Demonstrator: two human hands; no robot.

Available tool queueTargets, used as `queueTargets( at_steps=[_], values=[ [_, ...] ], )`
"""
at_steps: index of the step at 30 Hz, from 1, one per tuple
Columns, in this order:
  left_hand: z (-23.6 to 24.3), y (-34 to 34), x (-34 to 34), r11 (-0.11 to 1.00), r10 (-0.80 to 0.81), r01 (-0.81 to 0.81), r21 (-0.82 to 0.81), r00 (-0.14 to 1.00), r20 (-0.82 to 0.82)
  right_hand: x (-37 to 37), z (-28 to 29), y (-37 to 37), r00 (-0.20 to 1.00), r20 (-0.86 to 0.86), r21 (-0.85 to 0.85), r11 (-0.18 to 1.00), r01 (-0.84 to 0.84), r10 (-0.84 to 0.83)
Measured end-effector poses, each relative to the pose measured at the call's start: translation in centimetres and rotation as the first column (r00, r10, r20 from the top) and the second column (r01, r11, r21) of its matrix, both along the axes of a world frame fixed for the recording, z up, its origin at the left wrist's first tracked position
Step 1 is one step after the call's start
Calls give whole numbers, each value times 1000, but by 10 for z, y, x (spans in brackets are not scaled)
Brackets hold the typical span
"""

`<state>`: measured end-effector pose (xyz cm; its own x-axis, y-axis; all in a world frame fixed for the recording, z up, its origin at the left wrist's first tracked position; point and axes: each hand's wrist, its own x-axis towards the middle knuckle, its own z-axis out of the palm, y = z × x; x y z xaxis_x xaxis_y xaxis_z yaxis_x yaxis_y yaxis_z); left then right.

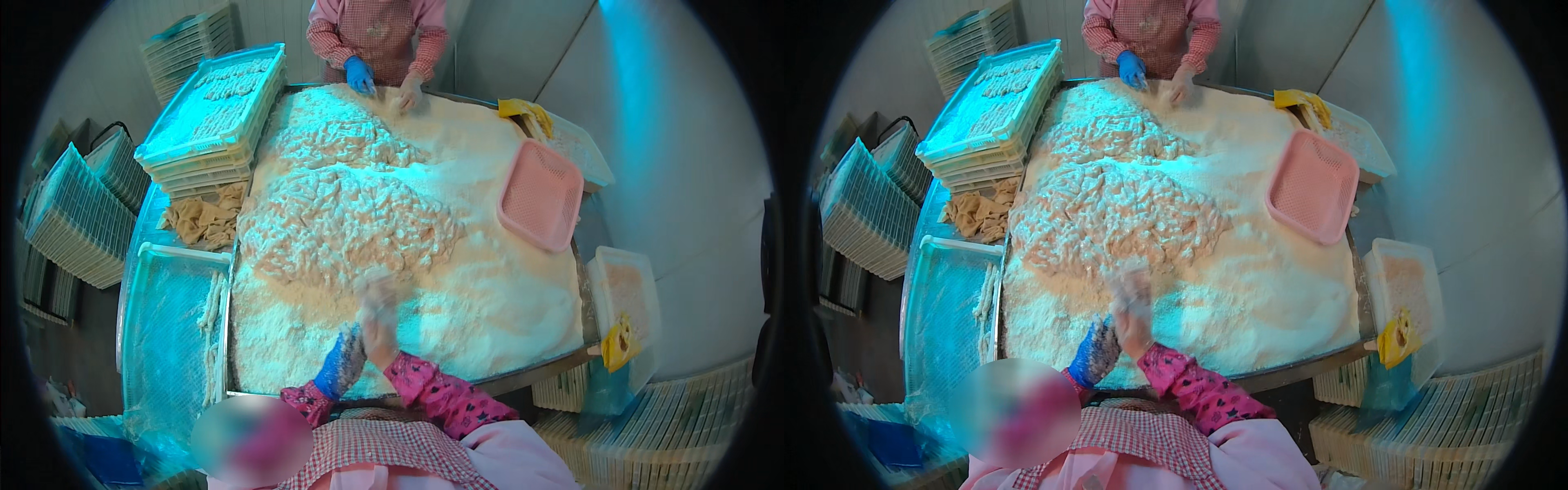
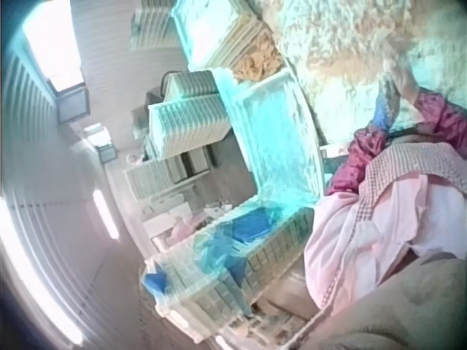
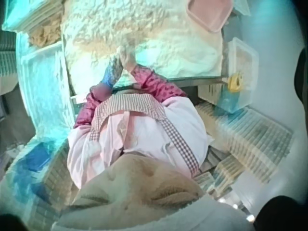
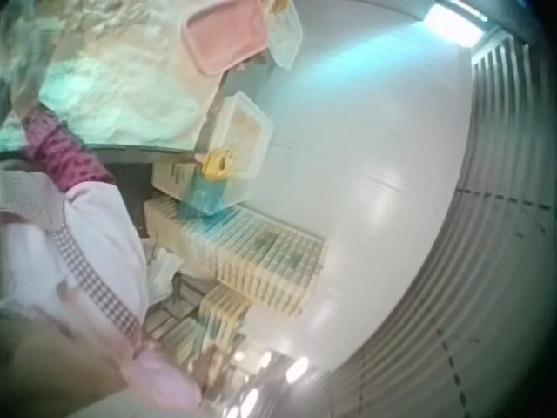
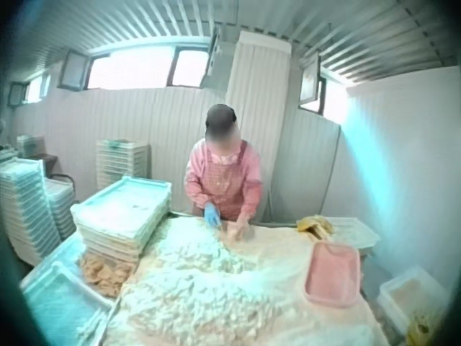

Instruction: The person rolls small pieces of dough into long, thin strips on a large, flour-dusted table. They place the finished strips into a white plastic tray. Another person is visible in the background performing similar tasks.

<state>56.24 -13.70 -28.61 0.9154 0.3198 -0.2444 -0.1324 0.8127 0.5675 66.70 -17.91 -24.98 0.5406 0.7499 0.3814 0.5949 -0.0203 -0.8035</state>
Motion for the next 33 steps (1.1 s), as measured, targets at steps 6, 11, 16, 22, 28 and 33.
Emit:
queueTargets(
  at_steps=[6, 11, 16, 22, 28, 33],
  values=[
    [-65, 17, 9, 910, 287, -264, -320, 958, 27, 53, -12, 36, 998, 60, 126, 991, -38, 31],
    [4, 104, -30, 722, 584, -495, -482, 810, 43, 221, -56, 6, 722, 562, -226, 765, 603, -404],
    [-12, 246, -116, 228, 969, -962, 151, 240, 65, 232, -48, 14, 809, 433, -321, 771, 550, -397],
    [-75, 298, -173, 677, 734, -550, 488, 548, -401, 268, -72, 3, 873, -72, -284, 849, 445, -482],
    [-100, 314, -183, 643, 725, -417, 643, 603, -333, 217, -8, -9, 916, -317, -77, 969, 235, -247],
    [-22, 216, -122, 392, 763, -457, 798, 647, -4, 126, -8, -69, 868, 217, -666, 718, -204, 448]
  ],
)
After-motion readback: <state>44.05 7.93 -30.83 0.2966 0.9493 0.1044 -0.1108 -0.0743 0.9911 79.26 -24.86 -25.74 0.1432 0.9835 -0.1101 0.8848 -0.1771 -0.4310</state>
